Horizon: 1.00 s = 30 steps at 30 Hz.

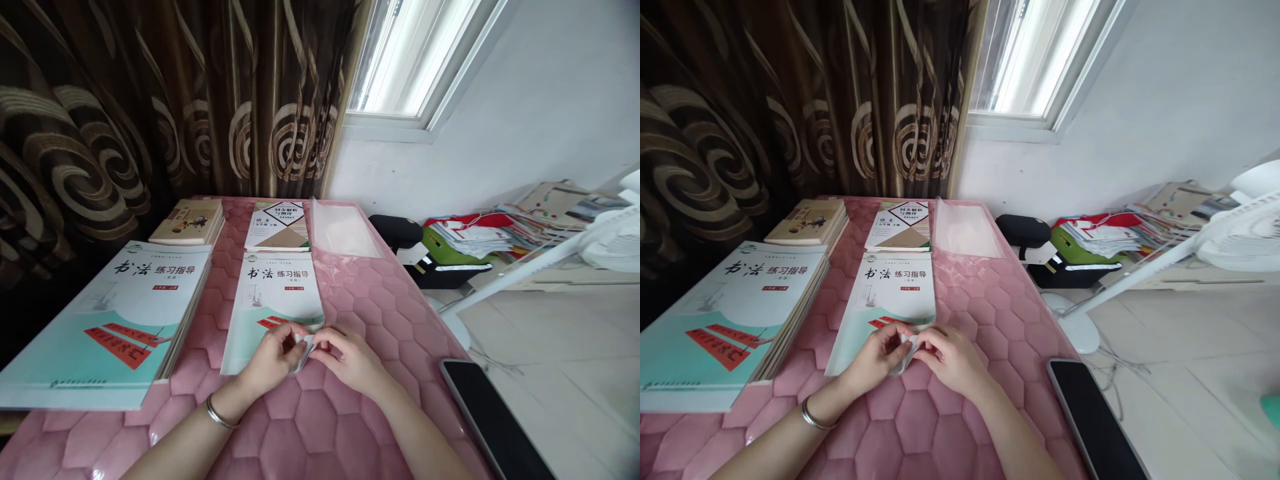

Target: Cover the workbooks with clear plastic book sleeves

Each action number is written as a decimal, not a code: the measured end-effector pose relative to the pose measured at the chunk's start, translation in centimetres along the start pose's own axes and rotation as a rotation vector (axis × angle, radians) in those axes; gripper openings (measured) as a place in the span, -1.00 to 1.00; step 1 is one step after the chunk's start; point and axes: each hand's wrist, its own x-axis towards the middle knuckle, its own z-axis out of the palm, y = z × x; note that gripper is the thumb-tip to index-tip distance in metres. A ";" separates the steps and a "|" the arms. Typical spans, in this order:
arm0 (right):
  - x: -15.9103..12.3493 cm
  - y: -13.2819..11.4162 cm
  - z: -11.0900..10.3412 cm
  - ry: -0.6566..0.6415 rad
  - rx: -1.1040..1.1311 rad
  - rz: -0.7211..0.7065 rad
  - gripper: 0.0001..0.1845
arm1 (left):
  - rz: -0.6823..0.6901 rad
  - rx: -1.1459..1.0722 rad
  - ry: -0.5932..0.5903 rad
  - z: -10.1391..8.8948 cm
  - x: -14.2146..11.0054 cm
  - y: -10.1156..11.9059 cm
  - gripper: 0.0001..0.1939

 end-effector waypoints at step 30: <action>0.5 -0.5 -0.9 0.116 -0.601 -0.420 -0.81 | 0.018 0.040 0.077 0.4 0.1 1.1 -0.76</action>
